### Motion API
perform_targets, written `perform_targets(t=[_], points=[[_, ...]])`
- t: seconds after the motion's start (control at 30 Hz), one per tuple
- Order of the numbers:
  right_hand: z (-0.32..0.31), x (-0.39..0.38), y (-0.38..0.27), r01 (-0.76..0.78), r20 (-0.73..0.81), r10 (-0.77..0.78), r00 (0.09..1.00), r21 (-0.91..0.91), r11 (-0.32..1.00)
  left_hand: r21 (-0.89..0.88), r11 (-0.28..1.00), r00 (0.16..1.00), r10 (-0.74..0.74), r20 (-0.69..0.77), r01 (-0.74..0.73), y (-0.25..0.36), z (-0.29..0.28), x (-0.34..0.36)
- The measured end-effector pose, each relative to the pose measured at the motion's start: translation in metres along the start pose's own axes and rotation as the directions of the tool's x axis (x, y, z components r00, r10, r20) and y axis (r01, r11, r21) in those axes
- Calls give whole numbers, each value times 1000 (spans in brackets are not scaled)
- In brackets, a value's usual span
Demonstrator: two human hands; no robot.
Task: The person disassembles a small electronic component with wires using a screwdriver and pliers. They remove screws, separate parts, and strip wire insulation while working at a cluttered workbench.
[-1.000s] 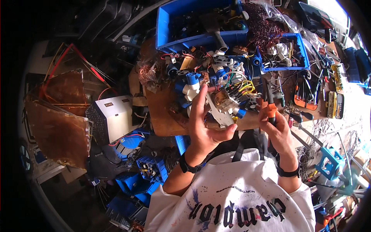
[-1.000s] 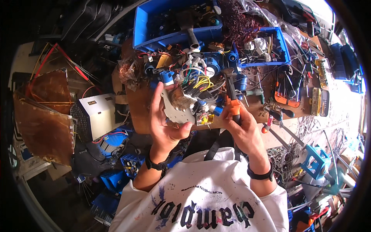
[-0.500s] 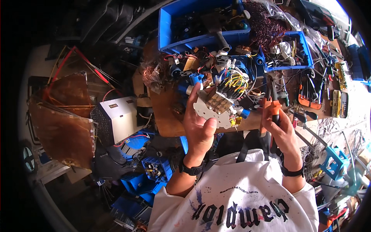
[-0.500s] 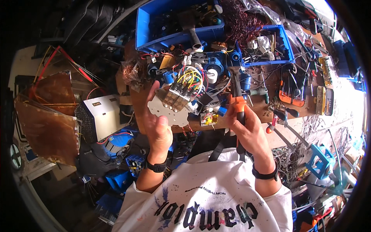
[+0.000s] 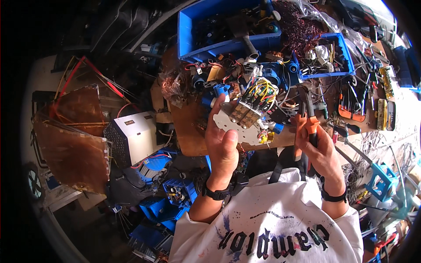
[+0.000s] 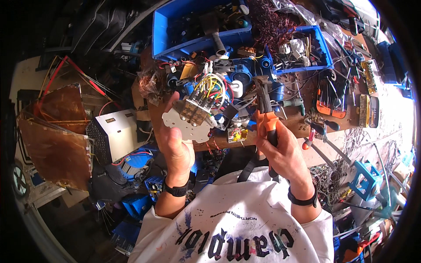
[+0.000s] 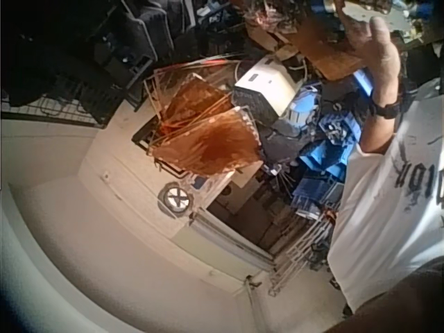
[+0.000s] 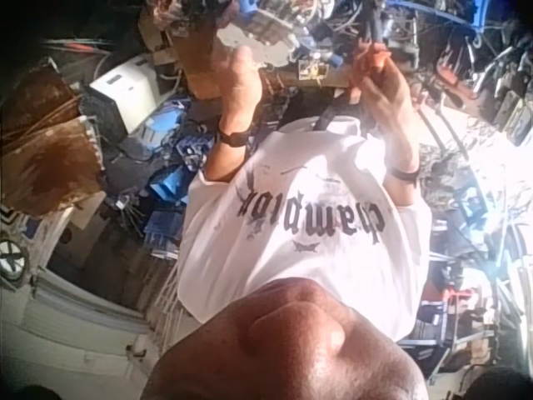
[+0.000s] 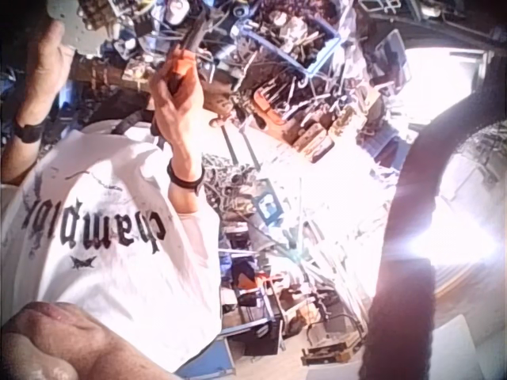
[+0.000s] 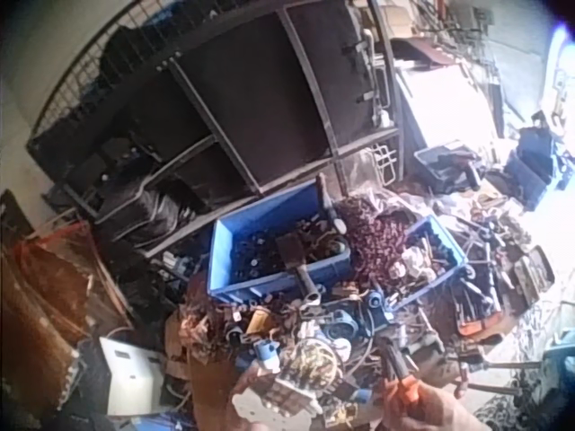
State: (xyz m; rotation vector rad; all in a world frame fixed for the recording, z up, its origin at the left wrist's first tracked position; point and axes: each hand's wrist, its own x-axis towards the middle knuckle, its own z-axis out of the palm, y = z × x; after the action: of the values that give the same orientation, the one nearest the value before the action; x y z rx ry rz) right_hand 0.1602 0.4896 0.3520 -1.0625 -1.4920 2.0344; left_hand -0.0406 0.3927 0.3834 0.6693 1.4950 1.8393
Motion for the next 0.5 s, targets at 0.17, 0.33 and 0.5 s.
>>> perform_targets(t=[0.17,0.33,0.5], points=[[-2,-2,-2,-17,9,17,1000,-18,1000,43,999,999,6,-53,-4,-3,-1,1],[-3,-4,-7,-51,40,54,998,-61,997,-12,999,999,-41,-9,41,-2,-4,2],[-2,-5,-11,-85,33,91,995,-146,986,-131,969,973,-220,-71,210,-4,-16,3]])
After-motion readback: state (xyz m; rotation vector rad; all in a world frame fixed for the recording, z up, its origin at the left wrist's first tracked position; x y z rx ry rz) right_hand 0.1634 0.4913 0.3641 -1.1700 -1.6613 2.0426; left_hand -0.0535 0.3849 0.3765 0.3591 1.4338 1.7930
